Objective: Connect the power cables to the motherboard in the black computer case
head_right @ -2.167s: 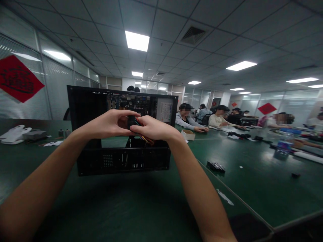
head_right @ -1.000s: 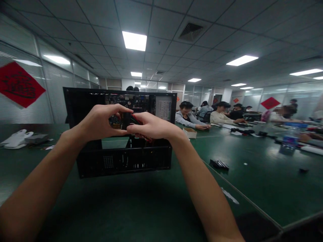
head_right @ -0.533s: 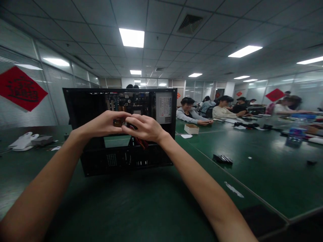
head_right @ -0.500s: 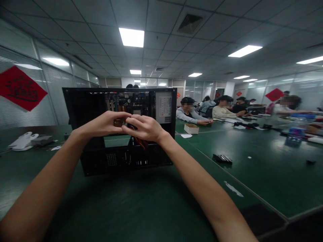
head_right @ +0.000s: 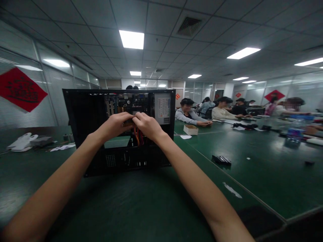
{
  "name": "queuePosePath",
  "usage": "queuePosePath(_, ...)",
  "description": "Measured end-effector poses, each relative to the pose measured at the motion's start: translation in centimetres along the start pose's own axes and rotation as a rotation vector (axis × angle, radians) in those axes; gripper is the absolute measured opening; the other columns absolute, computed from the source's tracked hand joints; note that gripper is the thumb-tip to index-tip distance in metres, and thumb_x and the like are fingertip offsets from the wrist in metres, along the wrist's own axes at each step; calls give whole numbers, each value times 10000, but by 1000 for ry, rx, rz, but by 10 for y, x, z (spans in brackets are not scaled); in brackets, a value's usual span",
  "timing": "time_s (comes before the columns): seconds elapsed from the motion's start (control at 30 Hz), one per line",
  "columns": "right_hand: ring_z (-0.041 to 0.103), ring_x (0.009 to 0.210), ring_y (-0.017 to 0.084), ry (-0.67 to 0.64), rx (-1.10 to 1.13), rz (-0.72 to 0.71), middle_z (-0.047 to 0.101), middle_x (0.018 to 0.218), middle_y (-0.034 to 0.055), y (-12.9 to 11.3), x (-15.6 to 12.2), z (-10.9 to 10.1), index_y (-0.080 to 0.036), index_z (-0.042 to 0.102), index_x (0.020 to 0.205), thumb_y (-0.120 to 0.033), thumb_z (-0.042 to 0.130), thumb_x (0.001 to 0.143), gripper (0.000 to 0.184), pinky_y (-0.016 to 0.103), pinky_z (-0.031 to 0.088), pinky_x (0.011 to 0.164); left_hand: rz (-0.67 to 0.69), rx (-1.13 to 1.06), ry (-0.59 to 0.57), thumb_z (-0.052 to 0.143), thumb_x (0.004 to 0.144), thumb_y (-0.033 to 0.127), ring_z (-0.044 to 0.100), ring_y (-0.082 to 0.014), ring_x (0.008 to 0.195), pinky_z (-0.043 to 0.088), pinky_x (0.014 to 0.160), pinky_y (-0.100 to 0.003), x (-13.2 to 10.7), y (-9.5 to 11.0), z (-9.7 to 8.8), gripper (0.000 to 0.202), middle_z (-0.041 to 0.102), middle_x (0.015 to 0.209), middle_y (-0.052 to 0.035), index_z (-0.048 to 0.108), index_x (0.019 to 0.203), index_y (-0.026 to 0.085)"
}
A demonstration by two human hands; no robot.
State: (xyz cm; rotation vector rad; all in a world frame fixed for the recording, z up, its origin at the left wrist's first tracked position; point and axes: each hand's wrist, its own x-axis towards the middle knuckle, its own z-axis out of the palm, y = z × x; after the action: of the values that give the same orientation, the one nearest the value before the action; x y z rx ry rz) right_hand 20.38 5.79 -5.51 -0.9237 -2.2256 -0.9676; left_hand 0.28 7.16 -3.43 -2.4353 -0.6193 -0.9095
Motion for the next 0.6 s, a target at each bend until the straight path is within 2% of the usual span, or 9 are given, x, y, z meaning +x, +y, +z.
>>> queuePosePath(0.17, 569, 1091, 231, -69, 45, 75, 600, 1177, 140, -6, 4, -1, -103, 615, 1138, -103, 373, 1028, 267, 327, 497, 909, -49, 90, -14, 652, 878, 131, 714, -252, 946, 556, 822, -335, -2, -3, 11, 190, 736, 1040, -126, 678, 1066, 132)
queuePosePath(0.3, 585, 1102, 224, -139, 88, 122, 598, 1191, 145, -10, 5, 7, -100, 601, 1143, -43, 351, 999, 294, 320, 495, 941, -161, 31, -37, 644, 880, 132, 732, -256, 872, 546, 774, -325, -5, -12, 26, 179, 761, 973, -118, 704, 1049, 136)
queuePosePath(0.47, 605, 1086, 253, -218, 44, 232, 592, 1219, 171, -9, 2, 32, -108, 594, 1174, -32, 374, 957, 319, 321, 529, 840, -301, -73, -44, 639, 875, 159, 735, -260, 875, 527, 748, -314, -16, -31, 48, 147, 777, 943, -108, 756, 964, 150)
queuePosePath(0.6, 601, 1138, 249, -348, 90, 341, 607, 1248, 173, -1, -2, 55, -113, 610, 1180, -75, 429, 951, 294, 311, 506, 898, -349, -66, -78, 671, 865, 216, 732, -260, 897, 527, 783, -328, -25, -49, 62, 151, 787, 949, -94, 783, 957, 176)
